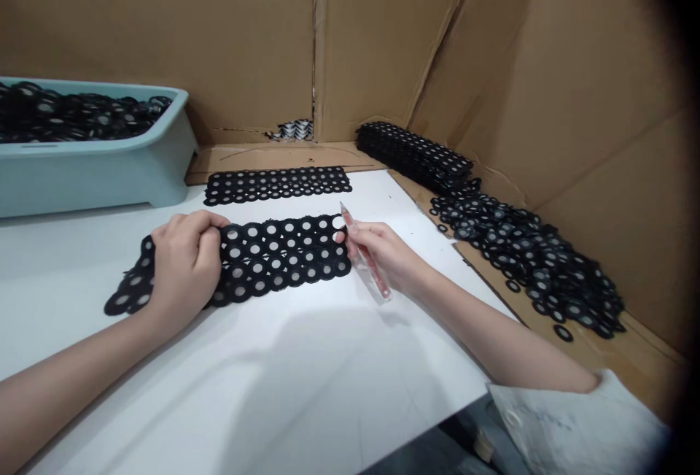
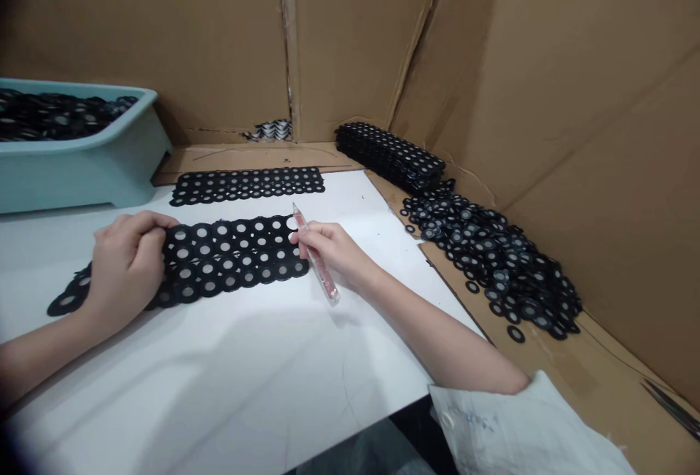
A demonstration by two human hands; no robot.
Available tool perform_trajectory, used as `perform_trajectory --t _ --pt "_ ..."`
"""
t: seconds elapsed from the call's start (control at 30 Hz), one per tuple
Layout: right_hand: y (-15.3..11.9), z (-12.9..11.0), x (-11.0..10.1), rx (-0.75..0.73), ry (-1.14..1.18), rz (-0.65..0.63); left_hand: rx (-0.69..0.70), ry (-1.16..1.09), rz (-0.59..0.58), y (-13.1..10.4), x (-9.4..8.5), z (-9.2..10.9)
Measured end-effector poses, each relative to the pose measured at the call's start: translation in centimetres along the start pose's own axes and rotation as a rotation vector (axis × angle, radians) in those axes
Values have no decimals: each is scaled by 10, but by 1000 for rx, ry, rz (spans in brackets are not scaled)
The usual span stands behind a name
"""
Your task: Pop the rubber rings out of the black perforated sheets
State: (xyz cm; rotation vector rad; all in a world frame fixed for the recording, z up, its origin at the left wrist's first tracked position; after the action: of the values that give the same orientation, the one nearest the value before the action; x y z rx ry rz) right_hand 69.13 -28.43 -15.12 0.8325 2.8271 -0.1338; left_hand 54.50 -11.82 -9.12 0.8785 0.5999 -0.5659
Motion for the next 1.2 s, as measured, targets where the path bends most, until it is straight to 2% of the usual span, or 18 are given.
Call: perform_trajectory --t 0.27,0.53,0.63,0.77,0.83,0.97,1.2 --pt "-7 2 5 45 -9 -45 -4 -28 -16 1 1 -3" --pt "-6 -7 1 -10 -169 -20 -35 -55 -28 3 1 -6" --pt "-6 -6 5 -27 -200 -66 -38 -49 -39 3 3 -7" --pt "-9 7 20 85 -164 -233 -14 -61 41 3 -1 -9" --pt "-11 10 22 125 -182 -276 8 -64 85 3 -3 -9" --pt "-10 10 13 140 -286 -230 40 -44 98 4 -3 -7" --pt "-8 11 17 86 -334 -231 141 56 131 0 -8 4"
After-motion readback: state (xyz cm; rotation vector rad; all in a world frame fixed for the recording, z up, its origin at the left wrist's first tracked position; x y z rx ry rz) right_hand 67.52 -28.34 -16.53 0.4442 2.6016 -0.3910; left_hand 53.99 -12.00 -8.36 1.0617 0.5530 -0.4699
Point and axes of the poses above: each hand's wrist, its own y-axis towards the middle knuckle, its own x-axis out of the palm, z = x × y, the point moved 10 cm from there along y, towards the middle knuckle, and after that the axes turned 8 degrees about -y, right-handed, at the moved point
